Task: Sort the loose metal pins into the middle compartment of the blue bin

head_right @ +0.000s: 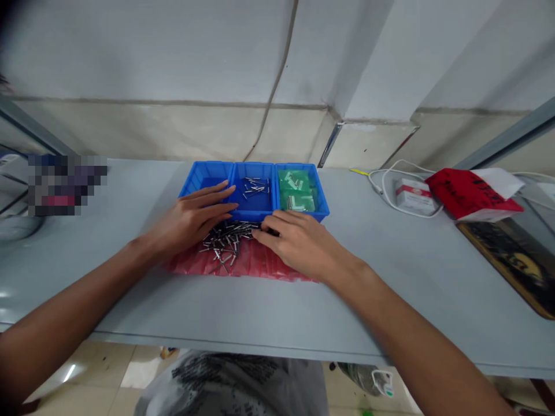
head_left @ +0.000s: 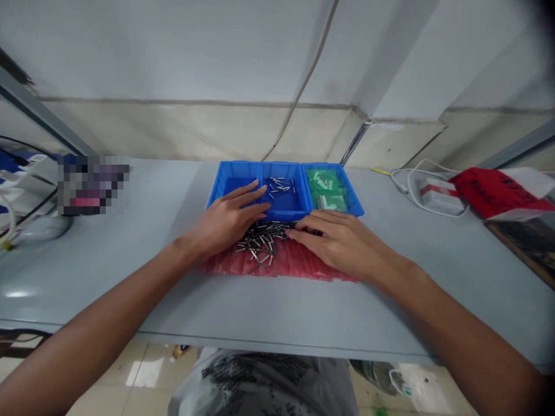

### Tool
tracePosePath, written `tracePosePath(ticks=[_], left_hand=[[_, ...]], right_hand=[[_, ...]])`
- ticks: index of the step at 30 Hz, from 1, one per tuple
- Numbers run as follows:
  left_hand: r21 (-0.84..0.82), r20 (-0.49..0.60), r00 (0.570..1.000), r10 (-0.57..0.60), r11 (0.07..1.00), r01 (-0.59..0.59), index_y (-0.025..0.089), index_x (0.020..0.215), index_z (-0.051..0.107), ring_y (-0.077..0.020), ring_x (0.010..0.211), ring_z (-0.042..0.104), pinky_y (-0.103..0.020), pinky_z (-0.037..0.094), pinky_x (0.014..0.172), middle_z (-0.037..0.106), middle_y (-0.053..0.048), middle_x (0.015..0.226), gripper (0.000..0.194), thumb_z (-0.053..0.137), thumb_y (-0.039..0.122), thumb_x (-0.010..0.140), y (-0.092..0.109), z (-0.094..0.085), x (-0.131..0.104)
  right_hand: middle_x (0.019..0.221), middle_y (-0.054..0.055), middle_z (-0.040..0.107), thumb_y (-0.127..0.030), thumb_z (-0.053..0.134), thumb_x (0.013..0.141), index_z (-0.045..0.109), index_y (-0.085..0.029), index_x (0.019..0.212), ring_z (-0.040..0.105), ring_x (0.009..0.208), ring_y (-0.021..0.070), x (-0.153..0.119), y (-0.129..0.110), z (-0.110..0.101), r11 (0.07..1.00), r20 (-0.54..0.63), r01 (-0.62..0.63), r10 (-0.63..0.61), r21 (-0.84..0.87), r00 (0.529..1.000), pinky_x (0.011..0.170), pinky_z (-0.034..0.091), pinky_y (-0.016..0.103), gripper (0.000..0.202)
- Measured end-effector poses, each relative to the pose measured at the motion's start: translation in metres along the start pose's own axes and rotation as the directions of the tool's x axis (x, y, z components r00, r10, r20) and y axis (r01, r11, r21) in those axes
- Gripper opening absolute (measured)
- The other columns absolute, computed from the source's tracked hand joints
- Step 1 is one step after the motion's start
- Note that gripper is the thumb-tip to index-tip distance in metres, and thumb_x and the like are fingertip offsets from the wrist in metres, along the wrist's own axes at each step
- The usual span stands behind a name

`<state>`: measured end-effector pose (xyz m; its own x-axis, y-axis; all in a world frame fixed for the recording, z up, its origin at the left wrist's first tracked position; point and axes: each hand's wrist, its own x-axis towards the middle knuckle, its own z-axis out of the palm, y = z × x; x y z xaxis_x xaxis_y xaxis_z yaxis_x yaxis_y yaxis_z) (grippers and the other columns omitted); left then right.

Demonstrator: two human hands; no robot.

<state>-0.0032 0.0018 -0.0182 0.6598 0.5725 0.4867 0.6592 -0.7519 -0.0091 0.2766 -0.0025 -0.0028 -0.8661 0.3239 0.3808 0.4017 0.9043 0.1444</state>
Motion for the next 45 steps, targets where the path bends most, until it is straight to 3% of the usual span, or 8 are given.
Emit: tracePosePath(ticks=[3, 8, 14, 26, 32, 37, 41, 45], left_hand=[[-0.020, -0.021, 1.000, -0.007, 1.000, 0.007, 0.016, 0.127, 0.066, -0.0293, 0.144, 0.047, -0.050, 0.051, 0.115, 0.057, -0.014, 0.146, 0.032, 0.056, 0.013, 0.097, -0.001, 0.003, -0.001], [-0.007, -0.016, 1.000, -0.002, 1.000, 0.002, 0.015, 0.123, 0.068, -0.0295, 0.142, 0.050, -0.050, 0.052, 0.114, 0.059, -0.014, 0.144, 0.027, 0.055, 0.019, 0.099, 0.002, 0.000, 0.001], [-0.030, -0.026, 0.999, -0.042, 0.999, 0.041, 0.015, 0.127, 0.064, -0.0274, 0.142, 0.049, -0.048, 0.051, 0.116, 0.059, -0.013, 0.144, 0.031, 0.053, 0.029, 0.102, 0.004, -0.002, 0.002], [0.004, -0.129, 0.986, -0.107, 0.994, 0.109, 0.017, 0.124, 0.066, -0.0242, 0.127, 0.062, -0.042, 0.056, 0.107, 0.069, -0.008, 0.129, 0.027, 0.057, 0.024, 0.099, 0.011, -0.004, 0.004], [-0.001, -0.166, 0.980, -0.113, 0.993, 0.114, 0.018, 0.116, 0.069, -0.0221, 0.115, 0.067, -0.038, 0.057, 0.099, 0.072, -0.007, 0.121, 0.022, 0.058, 0.023, 0.097, 0.013, -0.007, 0.005], [-0.002, -0.166, 0.981, -0.104, 0.994, 0.105, 0.017, 0.113, 0.068, -0.0207, 0.110, 0.067, -0.035, 0.057, 0.093, 0.072, -0.007, 0.116, 0.019, 0.057, 0.022, 0.098, 0.014, -0.009, 0.006], [-0.008, -0.179, 0.980, -0.084, 0.996, 0.084, 0.017, 0.111, 0.067, -0.0200, 0.108, 0.066, -0.033, 0.057, 0.091, 0.073, -0.006, 0.112, 0.018, 0.057, 0.020, 0.097, 0.015, -0.012, 0.007], [-0.037, -0.216, 0.976, 0.007, 0.999, -0.016, 0.016, 0.114, 0.065, -0.0198, 0.102, 0.067, -0.033, 0.057, 0.088, 0.073, -0.006, 0.105, 0.020, 0.061, 0.020, 0.095, 0.019, -0.014, 0.008]], right_hand=[[0.103, 0.012, 0.074, -0.008, 0.054, 0.097, 0.072, -0.013, 0.119, 0.068, 0.095, 0.0242, 0.000, -0.001, 0.001, 1.000, 0.060, 0.027, -0.026, -0.003, 0.998, 0.081, 0.059, 0.039, 0.029], [0.103, 0.009, 0.073, -0.015, 0.057, 0.098, 0.075, -0.016, 0.109, 0.067, 0.090, 0.0202, -0.002, 0.005, -0.003, 0.988, -0.118, -0.097, 0.112, 0.123, 0.987, 0.080, 0.058, 0.035, 0.021], [0.105, 0.008, 0.072, -0.010, 0.054, 0.098, 0.071, -0.017, 0.121, 0.068, 0.096, 0.0223, -0.006, 0.007, 0.006, 0.998, 0.051, -0.005, 0.003, 0.056, 0.999, 0.088, 0.059, 0.039, 0.029], [0.102, 0.010, 0.074, -0.010, 0.057, 0.097, 0.071, -0.014, 0.123, 0.070, 0.092, 0.0235, -0.001, -0.002, 0.003, 0.999, 0.080, -0.011, 0.009, 0.031, 0.997, 0.080, 0.062, 0.040, 0.030], [0.101, 0.011, 0.073, -0.011, 0.051, 0.100, 0.072, -0.013, 0.119, 0.070, 0.094, 0.0222, 0.000, -0.005, 0.002, 0.997, -0.031, -0.025, 0.027, 0.076, 0.999, 0.081, 0.063, 0.039, 0.028], [0.110, 0.010, 0.072, -0.013, 0.053, 0.100, 0.067, -0.017, 0.128, 0.071, 0.095, 0.0196, 0.000, -0.009, -0.001, 0.969, -0.104, -0.151, 0.174, 0.198, 0.979, 0.085, 0.061, 0.034, 0.032], [0.104, 0.006, 0.073, -0.011, 0.063, 0.094, 0.069, -0.021, 0.123, 0.070, 0.091, 0.0168, 0.006, -0.016, -0.008, 0.846, -0.255, -0.212, 0.371, 0.489, 0.893, 0.083, 0.059, 0.031, 0.032], [0.090, 0.002, 0.072, -0.015, 0.065, 0.094, 0.072, -0.026, 0.122, 0.068, 0.081, 0.0143, 0.012, -0.022, -0.016, 0.548, -0.129, -0.247, 0.558, 0.799, 0.820, 0.076, 0.057, 0.031, 0.031]])
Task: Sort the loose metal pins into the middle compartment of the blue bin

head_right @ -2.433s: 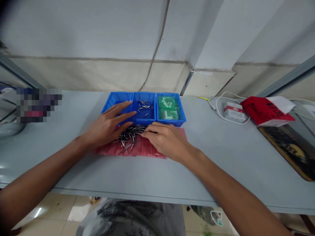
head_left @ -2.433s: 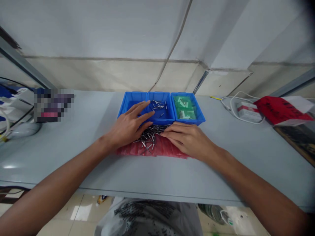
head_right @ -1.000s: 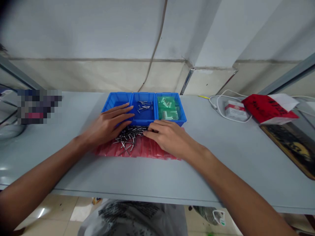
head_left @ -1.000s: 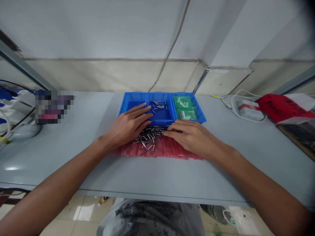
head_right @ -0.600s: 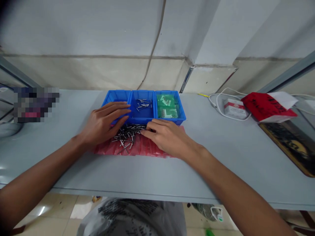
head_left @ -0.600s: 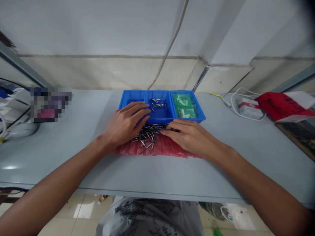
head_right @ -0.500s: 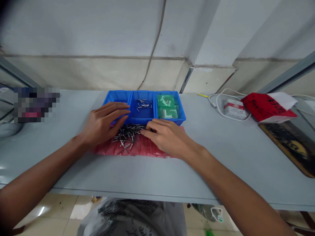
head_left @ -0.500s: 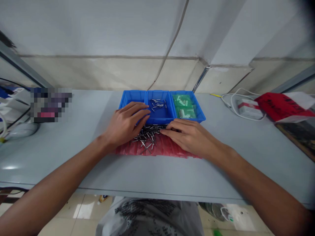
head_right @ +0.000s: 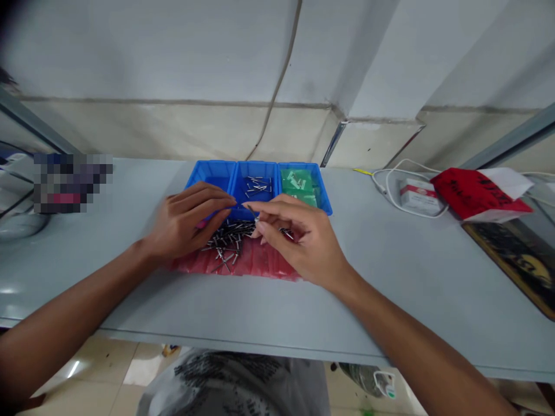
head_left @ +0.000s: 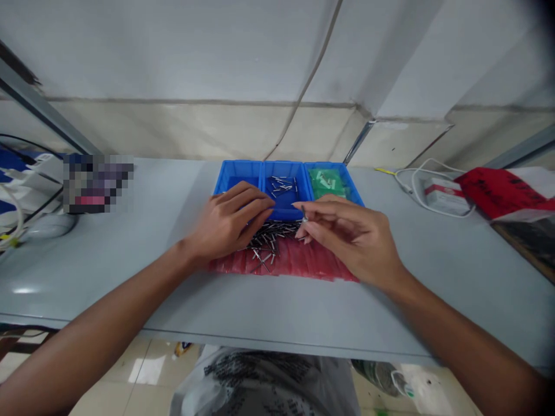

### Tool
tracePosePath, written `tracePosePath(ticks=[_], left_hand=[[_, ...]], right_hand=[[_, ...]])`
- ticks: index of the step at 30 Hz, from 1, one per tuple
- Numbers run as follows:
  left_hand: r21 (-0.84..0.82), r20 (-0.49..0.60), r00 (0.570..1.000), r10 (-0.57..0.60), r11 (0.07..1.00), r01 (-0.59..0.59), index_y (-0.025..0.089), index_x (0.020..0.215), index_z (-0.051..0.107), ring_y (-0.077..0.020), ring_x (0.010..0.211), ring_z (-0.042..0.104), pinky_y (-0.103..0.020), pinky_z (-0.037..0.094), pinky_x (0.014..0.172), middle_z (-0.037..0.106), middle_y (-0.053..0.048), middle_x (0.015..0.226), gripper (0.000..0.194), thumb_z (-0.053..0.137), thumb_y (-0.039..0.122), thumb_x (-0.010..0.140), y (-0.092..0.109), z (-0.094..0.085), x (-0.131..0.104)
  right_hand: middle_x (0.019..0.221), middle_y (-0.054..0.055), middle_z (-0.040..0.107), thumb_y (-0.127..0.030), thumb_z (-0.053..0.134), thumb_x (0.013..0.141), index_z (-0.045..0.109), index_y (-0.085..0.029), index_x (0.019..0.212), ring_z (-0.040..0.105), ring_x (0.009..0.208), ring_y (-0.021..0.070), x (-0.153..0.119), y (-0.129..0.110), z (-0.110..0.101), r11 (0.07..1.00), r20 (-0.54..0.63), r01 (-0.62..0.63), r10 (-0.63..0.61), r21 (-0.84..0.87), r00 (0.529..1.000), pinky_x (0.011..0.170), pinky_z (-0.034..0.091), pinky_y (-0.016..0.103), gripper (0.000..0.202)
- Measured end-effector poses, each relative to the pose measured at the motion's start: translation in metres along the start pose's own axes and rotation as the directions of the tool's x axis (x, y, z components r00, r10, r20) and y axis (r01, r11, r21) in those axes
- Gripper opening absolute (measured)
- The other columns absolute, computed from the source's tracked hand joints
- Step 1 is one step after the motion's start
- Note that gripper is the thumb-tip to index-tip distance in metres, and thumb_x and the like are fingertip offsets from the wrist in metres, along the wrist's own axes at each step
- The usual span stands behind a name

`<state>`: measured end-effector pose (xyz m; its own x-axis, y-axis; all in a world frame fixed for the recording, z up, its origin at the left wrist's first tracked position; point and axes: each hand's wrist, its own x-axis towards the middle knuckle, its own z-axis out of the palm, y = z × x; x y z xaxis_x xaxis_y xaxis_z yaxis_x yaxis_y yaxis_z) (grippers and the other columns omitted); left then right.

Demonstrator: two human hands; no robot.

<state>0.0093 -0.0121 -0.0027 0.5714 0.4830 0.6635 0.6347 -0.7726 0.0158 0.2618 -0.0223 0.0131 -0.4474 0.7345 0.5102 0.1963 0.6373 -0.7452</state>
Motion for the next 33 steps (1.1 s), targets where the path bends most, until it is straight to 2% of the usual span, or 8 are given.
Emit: tracePosePath(ticks=[5, 10, 16, 22, 24, 27, 30, 33], left_hand=[[-0.084, 0.005, 0.995, 0.099, 0.992, -0.098, 0.016, 0.132, 0.054, -0.0171, 0.099, 0.068, -0.028, 0.057, 0.082, 0.073, -0.007, 0.107, 0.040, 0.065, 0.019, 0.093, 0.006, 0.000, -0.003], [-0.080, -0.030, 0.987, 0.157, 0.984, -0.159, 0.020, 0.110, 0.060, -0.0146, 0.094, 0.068, -0.026, 0.056, 0.082, 0.073, -0.004, 0.102, 0.021, 0.062, 0.010, 0.091, 0.008, -0.003, -0.003], [-0.049, -0.028, 0.994, 0.101, 0.994, -0.103, 0.020, 0.095, 0.060, -0.0131, 0.080, 0.069, -0.024, 0.050, 0.067, 0.074, -0.002, 0.090, 0.004, 0.063, 0.018, 0.093, 0.013, -0.006, 0.001], [-0.072, -0.074, 0.994, 0.082, 0.994, -0.088, 0.018, 0.101, 0.059, -0.0110, 0.074, 0.066, -0.024, 0.045, 0.063, 0.072, -0.001, 0.086, 0.009, 0.062, 0.016, 0.093, 0.017, -0.007, 0.001], [-0.055, -0.058, 0.994, 0.089, 0.994, -0.092, 0.019, 0.093, 0.059, -0.0102, 0.067, 0.062, -0.025, 0.041, 0.059, 0.069, 0.001, 0.078, 0.002, 0.060, 0.017, 0.094, 0.017, -0.008, 0.001], [-0.042, -0.073, 0.995, 0.074, 0.996, -0.077, 0.019, 0.077, 0.056, -0.0094, 0.052, 0.050, -0.028, 0.035, 0.053, 0.058, 0.004, 0.061, 0.022, 0.054, 0.022, 0.098, 0.017, -0.009, 0.001], [-0.008, -0.107, 0.993, 0.049, 0.999, -0.050, 0.019, 0.068, 0.052, -0.0096, 0.048, 0.043, -0.029, 0.032, 0.051, 0.054, 0.004, 0.055, 0.030, 0.052, 0.022, 0.098, 0.017, -0.011, 0.002], [0.045, -0.124, 0.992, 0.040, 0.998, -0.035, 0.020, 0.065, 0.050, -0.0095, 0.047, 0.041, -0.029, 0.031, 0.050, 0.051, 0.004, 0.053, 0.032, 0.054, 0.020, 0.097, 0.016, -0.011, 0.002]], right_hand=[[0.089, 0.002, 0.070, -0.014, 0.068, 0.091, 0.077, -0.024, 0.113, 0.065, 0.078, 0.0126, 0.000, 0.000, 0.003, 1.000, 0.034, -0.016, 0.016, -0.013, 0.999, 0.068, 0.054, 0.029, 0.026], [0.092, 0.001, 0.071, -0.015, 0.071, 0.089, 0.076, -0.023, 0.112, 0.066, 0.075, 0.0110, -0.001, -0.001, 0.005, 0.991, 0.035, -0.106, 0.104, 0.076, 0.994, 0.069, 0.059, 0.027, 0.025], [0.084, 0.002, 0.074, -0.021, 0.072, 0.089, 0.077, -0.022, 0.095, 0.071, 0.068, 0.0134, -0.001, -0.009, 0.008, 0.957, -0.084, -0.176, 0.200, 0.230, 0.976, 0.060, 0.061, 0.027, 0.008], [0.082, 0.002, 0.076, -0.016, 0.074, 0.087, 0.078, -0.021, 0.095, 0.074, 0.069, 0.0145, -0.001, -0.014, 0.008, 0.937, -0.089, -0.170, 0.205, 0.304, 0.975, 0.057, 0.061, 0.026, 0.010], [0.077, 0.001, 0.076, -0.018, 0.075, 0.087, 0.078, -0.020, 0.094, 0.073, 0.066, 0.0137, -0.002, -0.013, 0.008, 0.924, -0.056, -0.200, 0.230, 0.325, 0.971, 0.057, 0.061, 0.025, 0.008], [0.072, 0.001, 0.076, -0.023, 0.076, 0.087, 0.078, -0.019, 0.092, 0.071, 0.060, 0.0125, -0.001, -0.007, 0.008, 0.913, -0.067, -0.273, 0.306, 0.303, 0.950, 0.055, 0.058, 0.023, 0.006], [0.099, 0.007, 0.079, -0.027, 0.069, 0.093, 0.075, -0.022, 0.111, 0.073, 0.070, 0.0149, 0.000, 0.004, 0.006, 0.892, -0.112, -0.284, 0.342, 0.352, 0.933, 0.052, 0.056, 0.024, 0.020], [0.126, 0.008, 0.073, -0.027, 0.060, 0.099, 0.063, -0.028, 0.134, 0.074, 0.077, 0.0153, 0.000, 0.008, 0.002, 0.885, -0.068, -0.252, 0.301, 0.391, 0.951, 0.051, 0.055, 0.025, 0.035]])
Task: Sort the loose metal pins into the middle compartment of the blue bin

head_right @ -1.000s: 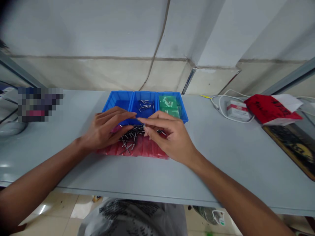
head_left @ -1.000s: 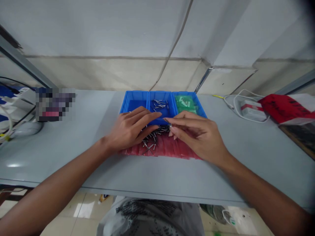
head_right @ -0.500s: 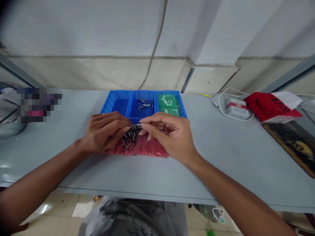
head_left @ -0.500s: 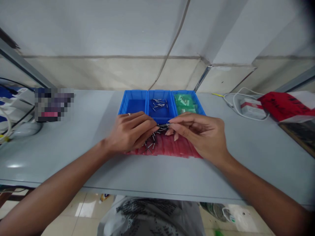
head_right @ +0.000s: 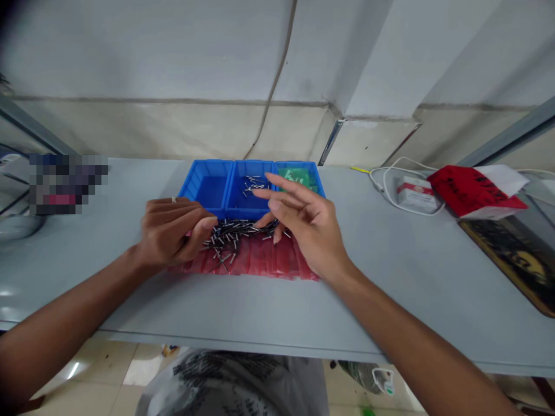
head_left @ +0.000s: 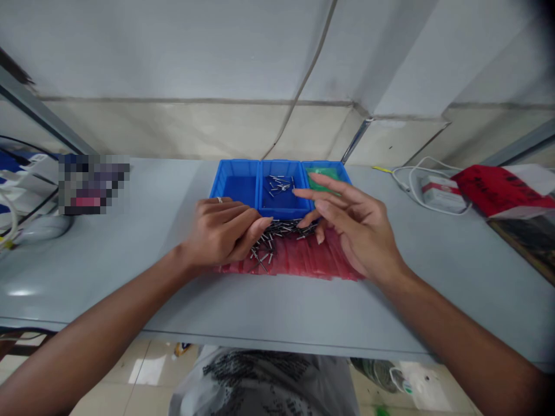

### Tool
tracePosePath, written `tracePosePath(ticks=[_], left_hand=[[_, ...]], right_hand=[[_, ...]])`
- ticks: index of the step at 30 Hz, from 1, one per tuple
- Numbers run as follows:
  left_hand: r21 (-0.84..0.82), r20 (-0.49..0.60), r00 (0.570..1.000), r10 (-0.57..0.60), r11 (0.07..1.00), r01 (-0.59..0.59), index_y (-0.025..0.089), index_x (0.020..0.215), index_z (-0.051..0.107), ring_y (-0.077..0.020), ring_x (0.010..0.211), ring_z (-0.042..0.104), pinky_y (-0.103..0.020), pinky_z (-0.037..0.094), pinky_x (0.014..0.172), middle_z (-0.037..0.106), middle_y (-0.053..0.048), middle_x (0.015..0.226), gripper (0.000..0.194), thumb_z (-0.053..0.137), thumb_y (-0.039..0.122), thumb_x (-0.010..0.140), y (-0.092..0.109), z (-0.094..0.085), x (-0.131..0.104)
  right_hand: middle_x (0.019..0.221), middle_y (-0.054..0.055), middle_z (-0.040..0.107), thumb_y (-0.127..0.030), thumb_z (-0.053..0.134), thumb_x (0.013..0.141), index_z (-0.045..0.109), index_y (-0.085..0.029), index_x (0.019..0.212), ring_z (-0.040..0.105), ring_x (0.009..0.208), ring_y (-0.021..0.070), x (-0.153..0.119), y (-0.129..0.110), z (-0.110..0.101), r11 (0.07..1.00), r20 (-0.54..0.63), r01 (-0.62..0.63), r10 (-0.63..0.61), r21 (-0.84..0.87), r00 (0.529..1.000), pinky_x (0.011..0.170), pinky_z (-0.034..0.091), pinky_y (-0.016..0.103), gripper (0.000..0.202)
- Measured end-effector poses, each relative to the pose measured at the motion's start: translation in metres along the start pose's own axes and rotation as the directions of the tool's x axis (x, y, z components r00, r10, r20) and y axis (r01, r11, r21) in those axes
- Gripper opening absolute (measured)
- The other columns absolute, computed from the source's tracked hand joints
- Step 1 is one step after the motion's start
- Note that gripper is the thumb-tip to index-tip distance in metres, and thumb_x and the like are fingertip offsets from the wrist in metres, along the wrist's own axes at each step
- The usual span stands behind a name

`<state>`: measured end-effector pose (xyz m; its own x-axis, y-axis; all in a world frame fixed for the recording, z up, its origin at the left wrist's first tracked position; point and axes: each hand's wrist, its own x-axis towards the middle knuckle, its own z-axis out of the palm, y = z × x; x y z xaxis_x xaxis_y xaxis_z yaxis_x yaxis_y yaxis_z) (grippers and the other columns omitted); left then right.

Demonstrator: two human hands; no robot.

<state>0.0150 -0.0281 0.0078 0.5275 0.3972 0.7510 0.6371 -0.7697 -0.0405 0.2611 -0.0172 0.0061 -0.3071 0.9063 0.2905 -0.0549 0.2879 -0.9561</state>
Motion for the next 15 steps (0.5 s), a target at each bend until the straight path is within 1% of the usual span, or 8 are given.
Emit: tracePosePath(ticks=[2, 3, 4, 6, 8, 10, 12, 15], left_hand=[[0.018, -0.017, 1.000, -0.003, 1.000, 0.003, 0.020, 0.063, 0.047, -0.0092, 0.047, 0.038, -0.029, 0.030, 0.050, 0.047, 0.005, 0.052, 0.034, 0.055, 0.019, 0.096, 0.000, 0.000, 0.000], [0.021, -0.025, 1.000, -0.008, 1.000, 0.009, 0.020, 0.063, 0.046, -0.0090, 0.046, 0.038, -0.029, 0.030, 0.050, 0.046, 0.005, 0.052, 0.034, 0.055, 0.019, 0.096, -0.001, 0.000, 0.000], [0.023, -0.030, 0.999, -0.014, 1.000, 0.015, 0.020, 0.062, 0.046, -0.0089, 0.046, 0.038, -0.029, 0.030, 0.050, 0.045, 0.005, 0.052, 0.035, 0.055, 0.018, 0.096, -0.001, 0.001, -0.001], [0.030, -0.029, 0.999, -0.021, 0.999, 0.022, 0.020, 0.062, 0.044, -0.0084, 0.046, 0.037, -0.028, 0.030, 0.050, 0.045, 0.005, 0.052, 0.035, 0.055, 0.018, 0.095, -0.002, 0.001, -0.001], [0.041, -0.021, 1.000, -0.022, 0.999, 0.023, 0.020, 0.061, 0.042, -0.0081, 0.046, 0.036, -0.028, 0.030, 0.050, 0.044, 0.005, 0.051, 0.037, 0.056, 0.019, 0.095, -0.002, 0.002, -0.002], [0.052, -0.021, 1.000, -0.017, 0.998, 0.018, 0.020, 0.061, 0.041, -0.0081, 0.046, 0.035, -0.028, 0.030, 0.049, 0.042, 0.006, 0.051, 0.037, 0.058, 0.019, 0.094, -0.003, 0.002, -0.002], [0.063, -0.021, 1.000, -0.012, 0.998, 0.013, 0.020, 0.061, 0.042, -0.0082, 0.046, 0.035, -0.028, 0.030, 0.049, 0.042, 0.006, 0.051, 0.036, 0.059, 0.019, 0.093, -0.003, 0.002, -0.002], [0.079, -0.009, 1.000, -0.012, 0.997, 0.013, 0.020, 0.062, 0.045, -0.0084, 0.047, 0.037, -0.028, 0.032, 0.050, 0.045, 0.005, 0.052, 0.035, 0.059, 0.019, 0.093, -0.003, 0.003, -0.003]], right_hand=[[0.112, 0.006, 0.077, -0.024, 0.060, 0.099, 0.068, -0.026, 0.126, 0.072, 0.074, 0.0133, -0.001, 0.000, -0.001, 0.989, 0.096, 0.069, -0.057, -0.128, 0.994, 0.058, 0.057, 0.026, 0.029], [0.105, 0.005, 0.078, -0.022, 0.061, 0.098, 0.072, -0.025, 0.119, 0.072, 0.075, 0.0132, -0.002, 0.000, 0.000, 0.964, 0.168, 0.145, -0.108, -0.223, 0.980, 0.065, 0.059, 0.027, 0.024], [0.101, 0.004, 0.078, -0.020, 0.061, 0.098, 0.074, -0.023, 0.114, 0.072, 0.080, 0.0137, -0.004, 0.001, 0.001, 0.918, 0.256, 0.243, -0.165, -0.312, 0.953, 0.072, 0.060, 0.029, 0.021], [0.105, 0.006, 0.076, -0.018, 0.062, 0.097, 0.076, -0.021, 0.110, 0.071, 0.092, 0.0161, -0.007, 0.005, 0.005, 0.786, 0.431, 0.445, -0.254, -0.430, 0.866, 0.083, 0.060, 0.033, 0.020], [0.113, 0.008, 0.074, -0.020, 0.062, 0.097, 0.075, -0.021, 0.115, 0.069, 0.101, 0.0195, -0.010, 0.011, 0.009, 0.644, 0.562, 0.597, -0.298, -0.478, 0.771, 0.088, 0.060, 0.038, 0.022], [0.114, 0.008, 0.073, -0.021, 0.062, 0.097, 0.073, -0.022, 0.119, 0.066, 0.103, 0.0220, -0.013, 0.014, 0.013, 0.520, 0.626, 0.678, -0.308, -0.519, 0.716, 0.088, 0.059, 0.041, 0.025], [0.114, 0.009, 0.071, -0.019, 0.061, 0.096, 0.071, -0.021, 0.123, 0.063, 0.104, 0.0234, -0.016, 0.013, 0.017, 0.425, 0.645, 0.709, -0.312, -0.562, 0.698, 0.088, 0.059, 0.042, 0.029], [0.115, 0.011, 0.070, -0.017, 0.062, 0.095, 0.068, -0.019, 0.128, 0.061, 0.102, 0.0249, -0.022, 0.008, 0.025, 0.315, 0.659, 0.734, -0.322, -0.602, 0.679, 0.086, 0.058, 0.041, 0.034]])
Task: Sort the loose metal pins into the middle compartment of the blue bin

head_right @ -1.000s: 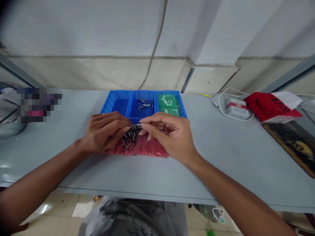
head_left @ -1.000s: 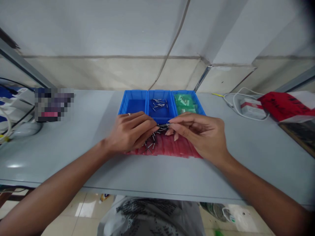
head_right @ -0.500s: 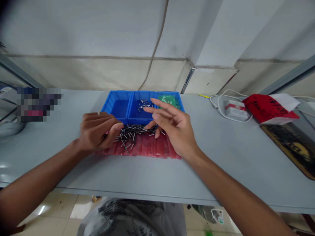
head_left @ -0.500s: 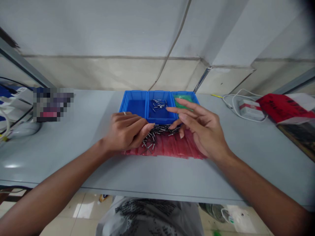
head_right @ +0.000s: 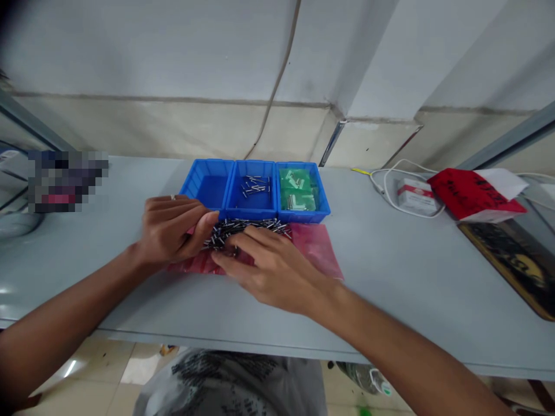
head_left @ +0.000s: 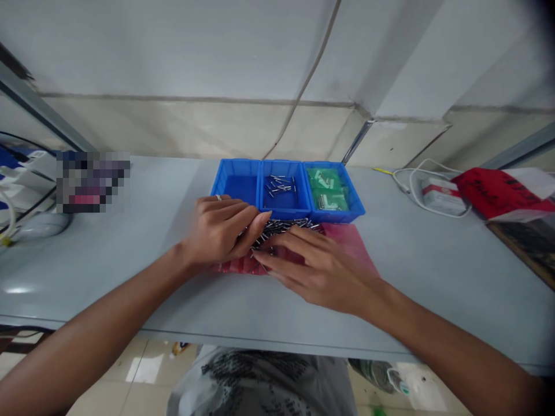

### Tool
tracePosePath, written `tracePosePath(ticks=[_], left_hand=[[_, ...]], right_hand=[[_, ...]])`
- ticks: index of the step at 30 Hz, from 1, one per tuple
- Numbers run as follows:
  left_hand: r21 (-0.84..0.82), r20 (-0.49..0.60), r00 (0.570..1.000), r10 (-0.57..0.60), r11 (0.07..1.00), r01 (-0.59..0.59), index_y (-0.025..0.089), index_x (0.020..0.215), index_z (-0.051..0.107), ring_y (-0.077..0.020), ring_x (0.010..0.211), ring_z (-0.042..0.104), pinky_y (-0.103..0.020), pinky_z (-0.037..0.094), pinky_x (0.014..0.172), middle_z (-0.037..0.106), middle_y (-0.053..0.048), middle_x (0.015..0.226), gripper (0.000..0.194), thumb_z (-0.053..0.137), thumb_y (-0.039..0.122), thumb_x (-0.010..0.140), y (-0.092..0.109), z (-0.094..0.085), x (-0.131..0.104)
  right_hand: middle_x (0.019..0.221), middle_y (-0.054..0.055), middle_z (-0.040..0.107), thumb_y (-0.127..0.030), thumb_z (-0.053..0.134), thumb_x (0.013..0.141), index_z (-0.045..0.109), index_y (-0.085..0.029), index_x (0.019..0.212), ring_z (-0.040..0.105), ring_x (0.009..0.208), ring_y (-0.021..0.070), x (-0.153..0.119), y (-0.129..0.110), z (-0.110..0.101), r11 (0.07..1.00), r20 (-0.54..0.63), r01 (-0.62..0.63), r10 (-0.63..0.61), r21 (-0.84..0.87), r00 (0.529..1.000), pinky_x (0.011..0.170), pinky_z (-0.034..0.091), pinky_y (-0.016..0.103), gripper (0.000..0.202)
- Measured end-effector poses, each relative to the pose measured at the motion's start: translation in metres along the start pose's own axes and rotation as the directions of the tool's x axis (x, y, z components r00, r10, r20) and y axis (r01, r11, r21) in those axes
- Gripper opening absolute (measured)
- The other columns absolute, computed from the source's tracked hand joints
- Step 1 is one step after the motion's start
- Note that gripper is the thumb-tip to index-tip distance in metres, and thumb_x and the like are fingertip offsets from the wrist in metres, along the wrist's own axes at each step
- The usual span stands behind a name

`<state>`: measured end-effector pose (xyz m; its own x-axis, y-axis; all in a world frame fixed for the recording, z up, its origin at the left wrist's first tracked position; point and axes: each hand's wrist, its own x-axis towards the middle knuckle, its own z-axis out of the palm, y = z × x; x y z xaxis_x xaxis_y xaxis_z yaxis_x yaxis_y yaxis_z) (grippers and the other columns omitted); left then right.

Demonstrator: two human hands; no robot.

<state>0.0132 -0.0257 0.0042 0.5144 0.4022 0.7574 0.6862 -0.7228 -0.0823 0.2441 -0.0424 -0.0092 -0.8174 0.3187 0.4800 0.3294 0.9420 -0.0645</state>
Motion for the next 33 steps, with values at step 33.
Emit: tracePosePath(ticks=[33], left_hand=[[0.004, 0.008, 1.000, 0.023, 1.000, -0.023, 0.019, 0.061, 0.047, -0.0086, 0.048, 0.034, -0.028, 0.030, 0.051, 0.045, 0.006, 0.051, 0.034, 0.063, 0.018, 0.091, 0.000, 0.001, 0.000]], right_hand=[[0.095, 0.015, 0.076, -0.006, 0.059, 0.093, 0.074, -0.005, 0.097, 0.072, 0.091, 0.0238, -0.001, -0.021, -0.004, 0.942, -0.155, 0.303, -0.324, -0.142, 0.933, 0.080, 0.064, 0.034, 0.016]])
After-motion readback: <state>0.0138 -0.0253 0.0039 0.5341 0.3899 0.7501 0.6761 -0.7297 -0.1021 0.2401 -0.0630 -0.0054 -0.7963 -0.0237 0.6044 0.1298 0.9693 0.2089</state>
